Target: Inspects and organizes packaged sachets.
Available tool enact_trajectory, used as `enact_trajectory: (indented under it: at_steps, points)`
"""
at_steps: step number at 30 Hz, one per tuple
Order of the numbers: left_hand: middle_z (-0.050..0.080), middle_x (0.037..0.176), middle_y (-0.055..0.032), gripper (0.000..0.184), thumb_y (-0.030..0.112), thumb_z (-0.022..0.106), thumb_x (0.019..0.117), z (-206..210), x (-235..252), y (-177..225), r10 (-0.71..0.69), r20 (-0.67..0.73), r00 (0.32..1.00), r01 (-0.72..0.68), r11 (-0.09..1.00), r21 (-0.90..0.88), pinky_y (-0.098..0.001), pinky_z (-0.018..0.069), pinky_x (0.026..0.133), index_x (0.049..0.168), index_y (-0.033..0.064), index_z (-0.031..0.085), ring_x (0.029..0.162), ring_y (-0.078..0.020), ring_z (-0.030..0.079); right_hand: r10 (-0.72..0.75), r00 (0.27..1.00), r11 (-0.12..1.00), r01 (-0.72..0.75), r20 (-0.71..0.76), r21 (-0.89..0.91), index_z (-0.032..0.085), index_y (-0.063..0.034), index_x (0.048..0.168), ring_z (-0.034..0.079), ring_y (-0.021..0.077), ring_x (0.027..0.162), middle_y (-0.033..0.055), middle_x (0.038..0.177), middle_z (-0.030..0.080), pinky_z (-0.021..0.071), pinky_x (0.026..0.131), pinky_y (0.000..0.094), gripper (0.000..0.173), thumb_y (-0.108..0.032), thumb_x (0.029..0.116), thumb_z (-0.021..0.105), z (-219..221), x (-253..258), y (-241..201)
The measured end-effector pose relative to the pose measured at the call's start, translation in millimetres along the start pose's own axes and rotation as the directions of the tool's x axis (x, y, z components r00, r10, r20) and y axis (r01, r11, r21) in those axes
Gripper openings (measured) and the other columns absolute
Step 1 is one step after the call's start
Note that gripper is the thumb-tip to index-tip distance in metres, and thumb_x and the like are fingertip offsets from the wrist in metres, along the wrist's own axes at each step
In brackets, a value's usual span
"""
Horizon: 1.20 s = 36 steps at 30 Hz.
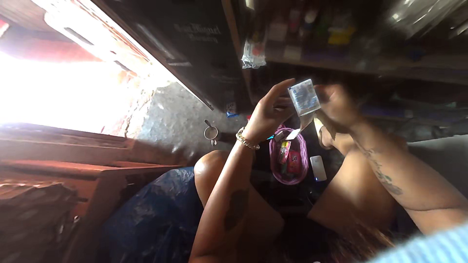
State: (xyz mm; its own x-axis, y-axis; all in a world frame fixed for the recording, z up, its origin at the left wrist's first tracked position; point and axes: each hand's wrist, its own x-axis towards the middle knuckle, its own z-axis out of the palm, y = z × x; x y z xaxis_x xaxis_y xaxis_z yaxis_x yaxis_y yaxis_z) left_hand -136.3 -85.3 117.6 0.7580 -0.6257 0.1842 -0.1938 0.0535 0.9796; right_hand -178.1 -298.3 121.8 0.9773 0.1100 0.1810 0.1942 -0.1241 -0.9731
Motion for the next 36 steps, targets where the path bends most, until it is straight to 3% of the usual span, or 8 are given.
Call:
enact_trajectory:
  at_steps: [3,6,11,15,17,19,25,36]
  points:
    - [0.053,0.146,-0.0162,0.073,-0.004,0.065,0.0906,1.6,-1.4,4.4,0.055,0.085,0.995,-0.053,0.998,-0.027,-0.0330,0.0591,0.095,0.155,0.0017,0.032,0.120,-0.0194,0.064,0.004,1.000,1.000,-0.004,0.030,-0.008,0.070,-0.0027,0.099,0.065,-0.0048,0.077,-0.0064,0.085,0.071,0.0570,0.074,0.0151,0.014,0.005,0.0943,0.059,-1.0,-0.6,1.2]
    - [0.050,0.148,-0.0163,0.081,-0.006,0.069,0.0850,3.8,-1.6,5.4,0.044,0.137,0.990,-0.043,0.999,-0.012,-0.0312,0.0579,0.097,0.156,0.0016,0.031,0.120,-0.0173,0.064,-0.004,0.997,0.998,0.009,0.081,-0.063,0.070,-0.0027,0.098,0.063,-0.0065,0.074,-0.0074,0.083,0.069,0.0556,0.072,0.0141,0.014,0.003,0.0942,0.058,2.2,-2.6,1.4]
    - [0.061,0.138,-0.0165,0.050,-0.011,0.055,0.0949,6.0,2.9,-6.0,0.070,0.006,0.998,-0.070,0.997,-0.010,-0.0318,0.0539,0.103,0.144,-0.0049,0.050,0.119,-0.0157,0.064,0.051,0.992,0.998,-0.046,0.116,-0.046,0.067,-0.0097,0.086,0.058,-0.0051,0.059,-0.0088,0.069,0.064,0.0507,0.055,0.0136,0.025,-0.007,0.1043,0.051,5.2,-2.2,3.5]
    - [0.071,0.124,-0.0122,0.032,0.008,0.040,0.1089,8.1,2.9,-4.4,-0.009,-0.154,0.988,-0.022,0.979,-0.200,-0.0358,0.0538,0.103,0.124,-0.0059,0.064,0.115,-0.0161,0.068,0.108,0.977,0.994,-0.109,0.183,0.000,0.071,-0.0097,0.093,0.059,-0.0050,0.060,-0.0094,0.074,0.066,0.0517,0.055,0.0133,0.023,-0.012,0.1061,0.052,7.9,-3.4,-4.0]
    - [0.072,0.120,-0.0158,0.035,0.012,0.038,0.1110,14.8,4.9,-7.1,-0.081,-0.261,0.962,-0.014,0.938,-0.345,-0.0399,0.0555,0.102,0.125,-0.0075,0.063,0.113,-0.0232,0.070,0.107,0.959,0.986,-0.137,0.263,0.097,0.072,-0.0074,0.101,0.065,-0.0015,0.067,-0.0061,0.080,0.071,0.0569,0.061,0.0168,0.013,-0.012,0.1027,0.060,12.2,-3.6,2.0]
    - [0.073,0.116,-0.0178,0.036,0.014,0.036,0.1116,23.2,6.2,-9.0,-0.131,-0.316,0.940,-0.023,0.897,-0.441,-0.0423,0.0574,0.100,0.124,-0.0074,0.063,0.109,-0.0269,0.072,0.160,0.942,0.970,-0.206,0.296,0.131,0.072,-0.0069,0.097,0.068,0.0001,0.068,-0.0050,0.079,0.073,0.0590,0.064,0.0186,0.005,-0.004,0.0949,0.068,19.7,-4.8,2.1]
    - [0.074,0.106,-0.0175,0.039,0.023,0.030,0.1138,26.8,10.4,8.8,-0.285,-0.449,0.847,-0.115,0.726,-0.678,-0.0401,0.0641,0.081,0.123,-0.0016,0.059,0.094,-0.0276,0.076,0.268,0.895,0.954,-0.299,0.357,0.034,0.072,-0.0039,0.086,0.064,0.0015,0.057,-0.0018,0.068,0.069,0.0560,0.055,0.0183,0.006,-0.005,0.0928,0.072,24.9,-0.3,-2.2]
    - [0.075,0.107,-0.0095,0.036,0.025,0.023,0.1147,-11.9,7.0,15.4,-0.292,-0.661,0.692,-0.308,0.708,-0.635,-0.0341,0.0627,0.081,0.124,0.0068,0.052,0.098,-0.0193,0.075,0.290,0.827,0.954,-0.289,0.481,-0.078,0.072,-0.0001,0.089,0.066,0.0048,0.061,0.0040,0.072,0.071,0.0559,0.057,0.0185,0.004,-0.002,0.0929,0.071,16.0,2.1,-4.2]
